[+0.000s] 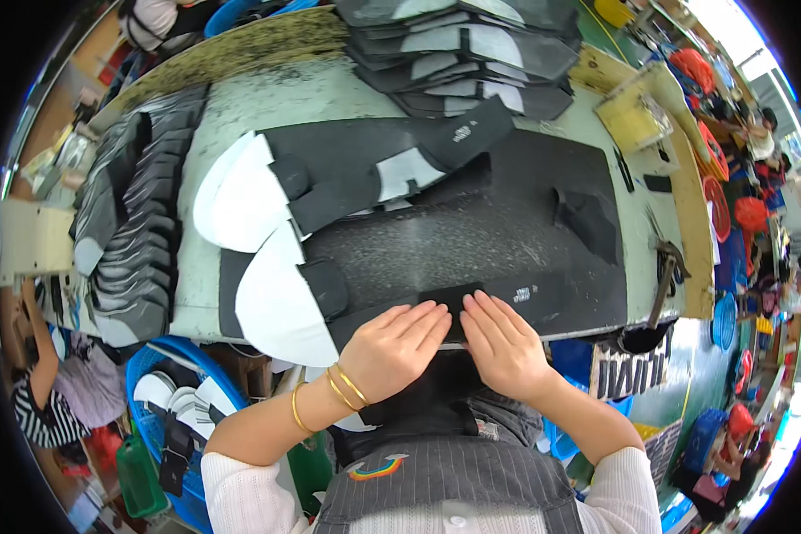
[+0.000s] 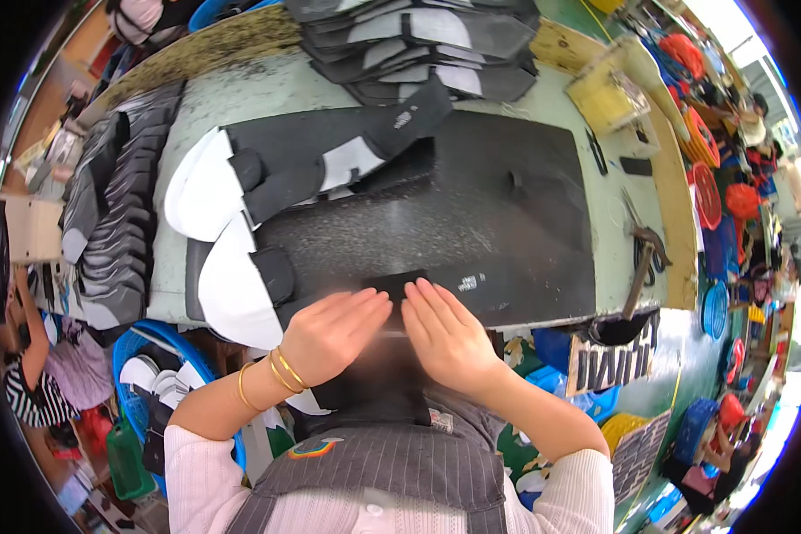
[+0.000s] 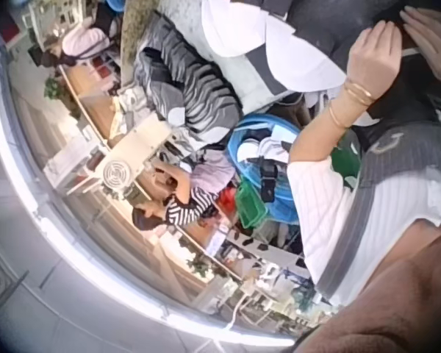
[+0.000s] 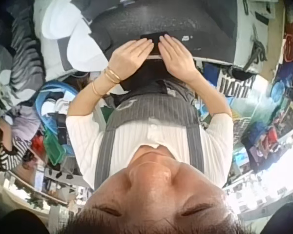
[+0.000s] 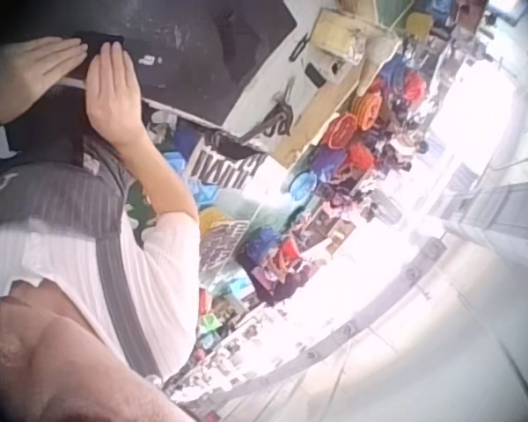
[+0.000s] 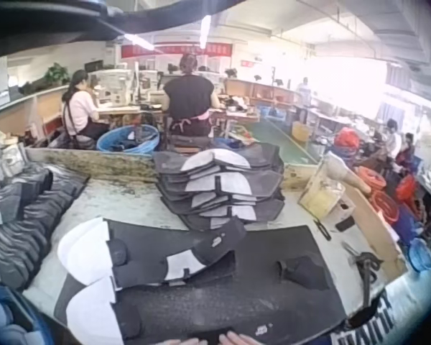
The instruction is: The person places a stack of shoe pieces onto the work surface, aligns and presses fabric patches onto each shoe piece by hand, and puts the assembled shoe pieces into a basket.
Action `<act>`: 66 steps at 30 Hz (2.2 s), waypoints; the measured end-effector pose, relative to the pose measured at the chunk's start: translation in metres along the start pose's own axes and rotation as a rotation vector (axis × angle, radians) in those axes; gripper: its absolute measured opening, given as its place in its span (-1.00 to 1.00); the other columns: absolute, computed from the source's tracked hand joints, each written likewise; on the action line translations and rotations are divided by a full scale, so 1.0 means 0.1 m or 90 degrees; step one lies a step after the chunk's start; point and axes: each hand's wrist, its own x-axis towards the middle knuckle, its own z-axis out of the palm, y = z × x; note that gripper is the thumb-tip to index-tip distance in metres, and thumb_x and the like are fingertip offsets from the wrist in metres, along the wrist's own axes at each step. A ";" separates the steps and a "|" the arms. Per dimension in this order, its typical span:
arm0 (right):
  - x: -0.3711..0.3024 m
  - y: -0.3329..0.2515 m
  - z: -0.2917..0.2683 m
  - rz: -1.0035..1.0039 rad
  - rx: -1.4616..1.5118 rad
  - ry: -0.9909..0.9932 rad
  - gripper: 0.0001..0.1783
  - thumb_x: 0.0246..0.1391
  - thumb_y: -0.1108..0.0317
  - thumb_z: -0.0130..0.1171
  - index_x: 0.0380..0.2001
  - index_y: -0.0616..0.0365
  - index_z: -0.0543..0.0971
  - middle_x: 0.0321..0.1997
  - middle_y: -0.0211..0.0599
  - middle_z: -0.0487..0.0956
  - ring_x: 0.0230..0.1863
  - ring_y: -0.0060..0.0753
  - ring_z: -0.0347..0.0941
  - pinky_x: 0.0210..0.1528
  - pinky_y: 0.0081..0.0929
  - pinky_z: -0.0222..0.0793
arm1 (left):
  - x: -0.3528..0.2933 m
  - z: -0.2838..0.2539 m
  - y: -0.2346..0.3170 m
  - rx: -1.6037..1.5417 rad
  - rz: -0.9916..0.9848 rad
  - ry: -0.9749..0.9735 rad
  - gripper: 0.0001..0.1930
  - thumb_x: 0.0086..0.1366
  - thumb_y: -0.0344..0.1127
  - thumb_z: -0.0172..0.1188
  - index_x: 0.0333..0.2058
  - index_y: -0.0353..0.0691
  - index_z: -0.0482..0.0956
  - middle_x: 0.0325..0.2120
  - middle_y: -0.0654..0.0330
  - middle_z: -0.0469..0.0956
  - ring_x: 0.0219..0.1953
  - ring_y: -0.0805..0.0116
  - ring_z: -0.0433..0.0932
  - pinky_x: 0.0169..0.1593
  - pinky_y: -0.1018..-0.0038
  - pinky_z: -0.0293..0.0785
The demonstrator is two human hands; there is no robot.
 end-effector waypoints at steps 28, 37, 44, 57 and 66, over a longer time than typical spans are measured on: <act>-0.27 1.74 -0.45 0.581 0.088 0.120 -0.60 -0.21 0.30 0.39 -0.32 0.27 0.47 -0.29 -0.05 0.46 -0.20 0.04 0.37 -0.16 -0.24 0.32 | 0.63 -0.15 -0.82 0.215 -0.159 0.224 -0.80 0.07 -0.36 0.18 -0.29 -0.27 0.57 -0.36 0.14 0.54 -0.27 0.13 0.51 -0.20 0.30 0.43; -0.48 1.34 -0.64 0.463 0.575 0.403 -0.75 -0.02 0.71 0.06 -0.22 0.31 0.51 -0.19 -0.29 0.51 -0.14 -0.50 0.46 -0.02 -0.61 0.31 | 0.08 0.23 0.23 0.004 -0.208 0.090 -0.66 -0.10 -0.39 0.27 -0.27 -0.33 0.55 -0.29 0.14 0.49 -0.26 0.17 0.46 -0.17 0.28 0.42; -0.53 0.76 -0.94 0.368 0.444 0.616 -0.76 0.01 0.70 0.04 -0.21 0.30 0.50 -0.16 -0.19 0.50 -0.23 -0.45 0.39 -0.10 -0.63 0.26 | 0.10 0.30 0.27 -0.057 -0.228 0.126 -0.71 -0.16 -0.48 0.29 -0.36 -0.30 0.49 -0.33 0.13 0.48 -0.28 0.16 0.45 -0.19 0.34 0.37; 0.29 -0.09 -0.72 0.397 0.571 0.252 -0.76 0.07 0.66 0.10 -0.16 0.33 0.41 -0.21 -0.26 0.52 -0.17 -0.61 0.45 -0.16 -0.69 0.37 | 0.09 0.39 0.31 -0.125 -0.298 0.215 -0.73 -0.12 -0.49 0.28 -0.36 -0.33 0.50 -0.33 0.09 0.48 -0.30 0.07 0.47 -0.24 0.27 0.43; 0.61 0.00 -0.30 0.456 0.804 0.279 -0.69 0.17 0.59 -0.01 0.00 0.24 0.40 -0.17 -0.35 0.49 -0.16 -0.69 0.37 -0.14 -0.67 0.33 | 0.02 0.21 0.16 -0.167 -0.244 0.120 -0.61 0.00 -0.27 0.29 -0.19 -0.36 0.51 -0.17 0.08 0.49 -0.14 0.14 0.49 -0.06 0.33 0.44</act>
